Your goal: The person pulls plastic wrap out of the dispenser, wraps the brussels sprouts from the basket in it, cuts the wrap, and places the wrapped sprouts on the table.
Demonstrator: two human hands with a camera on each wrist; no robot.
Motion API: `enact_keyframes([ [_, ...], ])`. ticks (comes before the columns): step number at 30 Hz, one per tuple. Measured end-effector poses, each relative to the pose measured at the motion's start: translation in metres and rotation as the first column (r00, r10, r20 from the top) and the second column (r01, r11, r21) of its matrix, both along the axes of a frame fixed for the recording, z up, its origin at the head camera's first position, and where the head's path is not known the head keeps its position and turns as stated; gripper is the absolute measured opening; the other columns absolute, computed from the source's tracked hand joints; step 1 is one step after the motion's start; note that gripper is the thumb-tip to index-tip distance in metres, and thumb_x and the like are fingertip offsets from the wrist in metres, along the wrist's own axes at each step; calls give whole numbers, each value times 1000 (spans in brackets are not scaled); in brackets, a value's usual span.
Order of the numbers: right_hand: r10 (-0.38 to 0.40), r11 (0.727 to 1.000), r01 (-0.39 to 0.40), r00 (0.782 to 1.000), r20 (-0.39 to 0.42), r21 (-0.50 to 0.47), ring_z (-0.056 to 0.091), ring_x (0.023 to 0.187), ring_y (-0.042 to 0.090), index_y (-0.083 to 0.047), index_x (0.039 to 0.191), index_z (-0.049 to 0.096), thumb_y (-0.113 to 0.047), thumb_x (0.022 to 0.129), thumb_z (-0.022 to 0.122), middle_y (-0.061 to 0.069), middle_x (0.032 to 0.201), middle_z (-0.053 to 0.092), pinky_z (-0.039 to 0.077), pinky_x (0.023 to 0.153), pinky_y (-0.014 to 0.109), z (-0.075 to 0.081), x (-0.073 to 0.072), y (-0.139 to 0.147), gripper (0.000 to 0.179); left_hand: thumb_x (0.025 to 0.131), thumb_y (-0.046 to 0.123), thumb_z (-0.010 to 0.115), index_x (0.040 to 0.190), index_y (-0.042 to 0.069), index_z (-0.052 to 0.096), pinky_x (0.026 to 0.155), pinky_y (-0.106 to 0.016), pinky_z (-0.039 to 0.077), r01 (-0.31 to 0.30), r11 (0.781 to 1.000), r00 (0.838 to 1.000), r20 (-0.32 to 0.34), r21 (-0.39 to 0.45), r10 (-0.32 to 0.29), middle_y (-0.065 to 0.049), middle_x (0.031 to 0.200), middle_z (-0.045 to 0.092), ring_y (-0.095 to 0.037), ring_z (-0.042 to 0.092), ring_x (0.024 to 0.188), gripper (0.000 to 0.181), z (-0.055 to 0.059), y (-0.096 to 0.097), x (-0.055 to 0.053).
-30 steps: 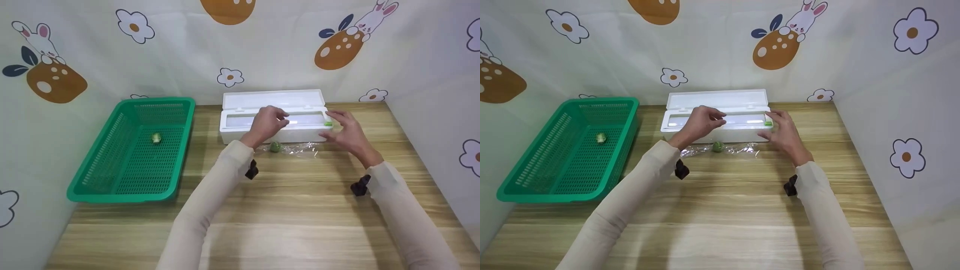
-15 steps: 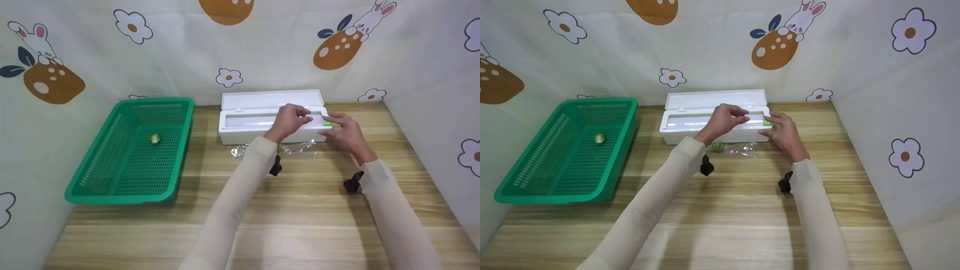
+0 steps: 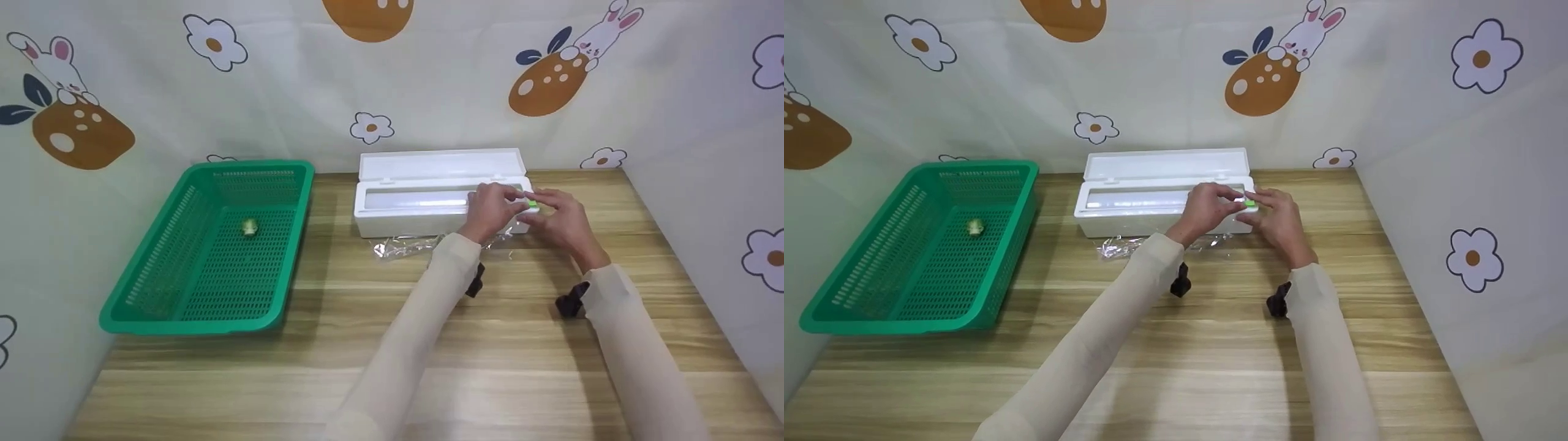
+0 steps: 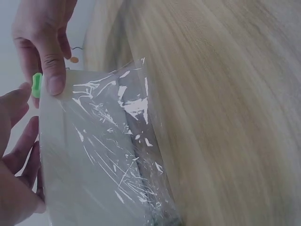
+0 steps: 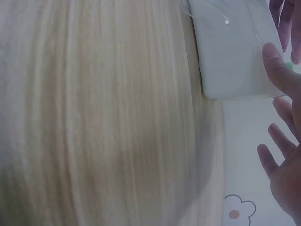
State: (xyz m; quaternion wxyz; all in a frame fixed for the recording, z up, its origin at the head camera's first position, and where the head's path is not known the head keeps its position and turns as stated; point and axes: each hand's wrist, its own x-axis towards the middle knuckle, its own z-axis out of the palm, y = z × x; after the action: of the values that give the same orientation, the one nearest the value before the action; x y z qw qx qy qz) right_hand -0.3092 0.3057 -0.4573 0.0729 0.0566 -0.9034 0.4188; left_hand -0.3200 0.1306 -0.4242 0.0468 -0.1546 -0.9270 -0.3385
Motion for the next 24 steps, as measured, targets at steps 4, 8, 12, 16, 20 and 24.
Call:
enact_keyframes([
  [4,-1,1000,1,1000,-13,26,43,139,44,-8,129,66,-23,82,84,21,145,55,31,118,59,2,1,2,53,89,43,73,110,37,77,93,-32,42,-27,998,1000,-14,-57,27,15,108,76,-11,61,109,22,-1,8,2],
  [8,-12,999,12,1000,-7,39,43,140,44,-6,129,66,-24,83,83,21,146,55,32,118,58,4,1,3,53,89,45,73,108,41,76,88,-30,39,-62,993,998,-16,-97,60,17,106,75,-10,57,104,19,0,15,3],
  [12,-19,1000,18,999,45,24,43,140,40,-10,132,65,-28,83,83,17,148,54,34,117,58,7,2,1,54,91,43,72,104,40,78,87,-30,39,-97,988,995,-10,-117,97,20,103,75,-9,56,101,15,3,18,2],
  [16,-20,999,18,997,74,29,43,140,40,-13,133,64,-29,83,83,17,149,53,34,116,58,8,1,0,56,93,40,70,103,36,80,89,-30,38,-80,988,997,-8,-133,80,18,103,74,-9,55,101,15,5,17,2],
  [20,-19,999,16,999,47,52,44,137,42,-12,131,64,-27,82,84,20,146,54,33,116,56,8,0,-1,55,93,38,70,106,33,79,92,-31,37,-53,984,999,-20,-170,50,16,107,73,-10,54,103,16,4,12,1],
  [24,-9,998,11,1000,-29,64,47,134,44,-7,126,66,-20,81,84,22,142,58,34,114,55,6,-1,-4,50,94,37,68,108,35,78,96,-33,37,-36,976,998,-55,-213,25,13,107,73,-11,55,107,17,2,7,0],
])
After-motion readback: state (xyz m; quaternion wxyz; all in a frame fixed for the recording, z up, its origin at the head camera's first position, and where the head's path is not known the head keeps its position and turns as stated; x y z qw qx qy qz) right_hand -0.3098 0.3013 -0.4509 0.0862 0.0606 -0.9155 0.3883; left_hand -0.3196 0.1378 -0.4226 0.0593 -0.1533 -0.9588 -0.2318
